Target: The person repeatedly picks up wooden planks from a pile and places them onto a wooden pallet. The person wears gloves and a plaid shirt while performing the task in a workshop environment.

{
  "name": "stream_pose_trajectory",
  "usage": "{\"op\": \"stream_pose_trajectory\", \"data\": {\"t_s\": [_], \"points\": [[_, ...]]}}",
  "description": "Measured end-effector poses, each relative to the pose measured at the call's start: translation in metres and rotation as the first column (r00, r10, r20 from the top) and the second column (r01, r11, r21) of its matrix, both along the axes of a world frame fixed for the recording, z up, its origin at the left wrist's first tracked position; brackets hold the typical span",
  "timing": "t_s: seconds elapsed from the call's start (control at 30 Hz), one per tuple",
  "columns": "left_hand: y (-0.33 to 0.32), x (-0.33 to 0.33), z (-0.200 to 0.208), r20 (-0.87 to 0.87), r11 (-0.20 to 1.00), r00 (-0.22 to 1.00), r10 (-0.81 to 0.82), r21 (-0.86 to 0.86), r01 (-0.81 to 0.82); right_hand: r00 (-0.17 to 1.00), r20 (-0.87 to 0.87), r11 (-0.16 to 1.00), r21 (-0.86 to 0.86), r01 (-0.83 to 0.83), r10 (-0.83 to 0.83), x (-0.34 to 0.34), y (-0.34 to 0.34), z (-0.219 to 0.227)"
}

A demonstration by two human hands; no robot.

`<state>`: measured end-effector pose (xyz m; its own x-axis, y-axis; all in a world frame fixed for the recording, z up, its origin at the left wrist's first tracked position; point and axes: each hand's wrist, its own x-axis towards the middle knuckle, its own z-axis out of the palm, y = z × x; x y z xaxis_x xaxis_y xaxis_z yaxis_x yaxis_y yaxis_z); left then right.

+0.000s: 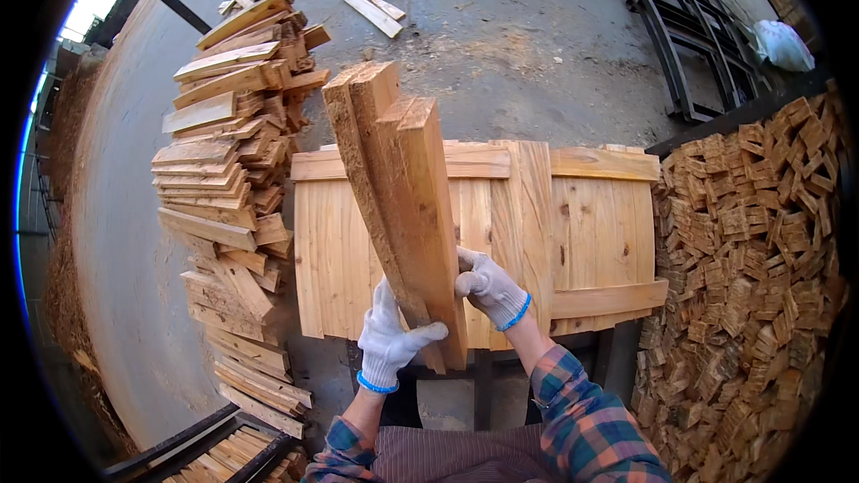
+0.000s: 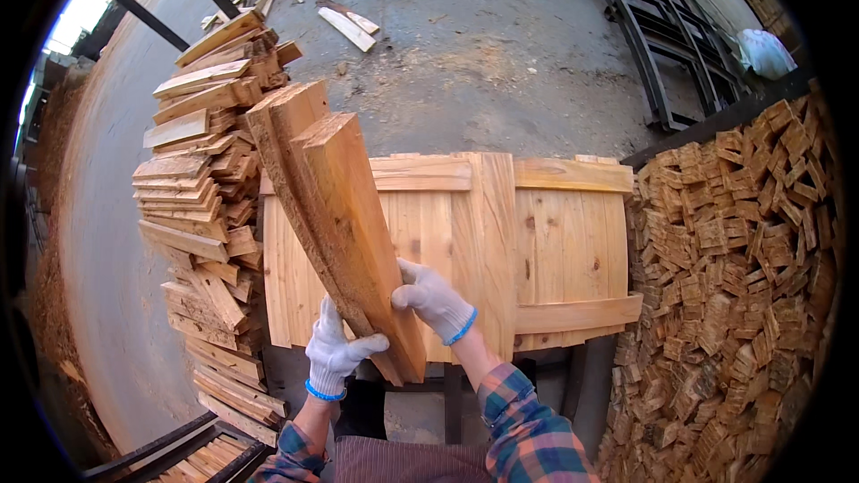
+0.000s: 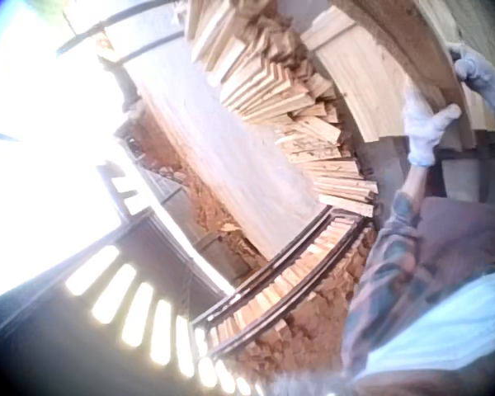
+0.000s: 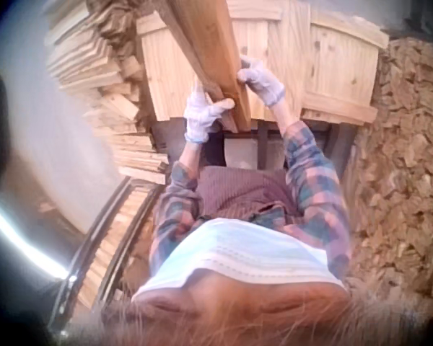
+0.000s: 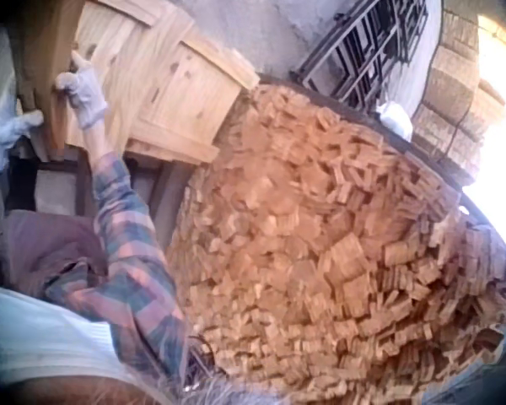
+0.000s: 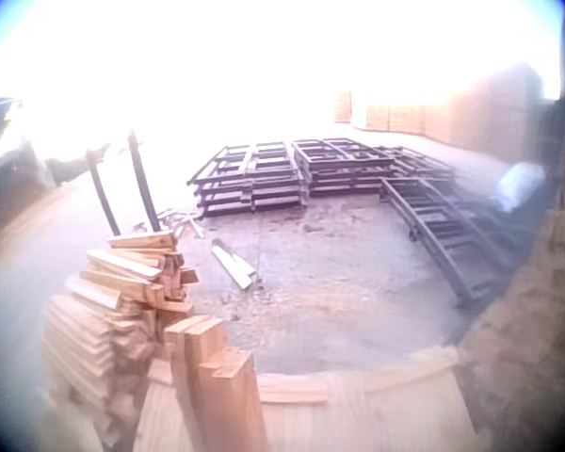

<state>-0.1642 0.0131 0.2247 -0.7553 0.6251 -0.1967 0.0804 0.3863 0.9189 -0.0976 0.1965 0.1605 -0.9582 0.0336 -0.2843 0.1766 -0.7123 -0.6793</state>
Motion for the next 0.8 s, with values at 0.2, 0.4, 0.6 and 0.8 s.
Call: {"op": "stream_pose_trajectory", "data": {"t_s": [0.2,0.4,0.6,0.8], "points": [[0.059,0.111,-0.101,0.713,0.993,0.699,0.062,0.029,-0.117,0.947,0.216,0.97,0.088,0.225,-0.239,0.118,0.042,-0.064],[0.13,0.156,-0.133,0.903,0.992,0.428,0.046,0.01,-0.126,0.828,0.409,0.921,0.24,0.307,-0.383,0.191,0.096,-0.095],[0.12,0.165,-0.139,0.889,0.984,0.439,0.131,-0.062,-0.168,0.642,0.498,0.809,0.425,0.406,-0.583,0.227,0.152,-0.148],[0.034,0.14,-0.159,0.763,0.94,0.57,0.305,-0.146,-0.307,0.649,0.361,0.671,0.668,0.322,-0.67,0.187,0.207,-0.187]]}}
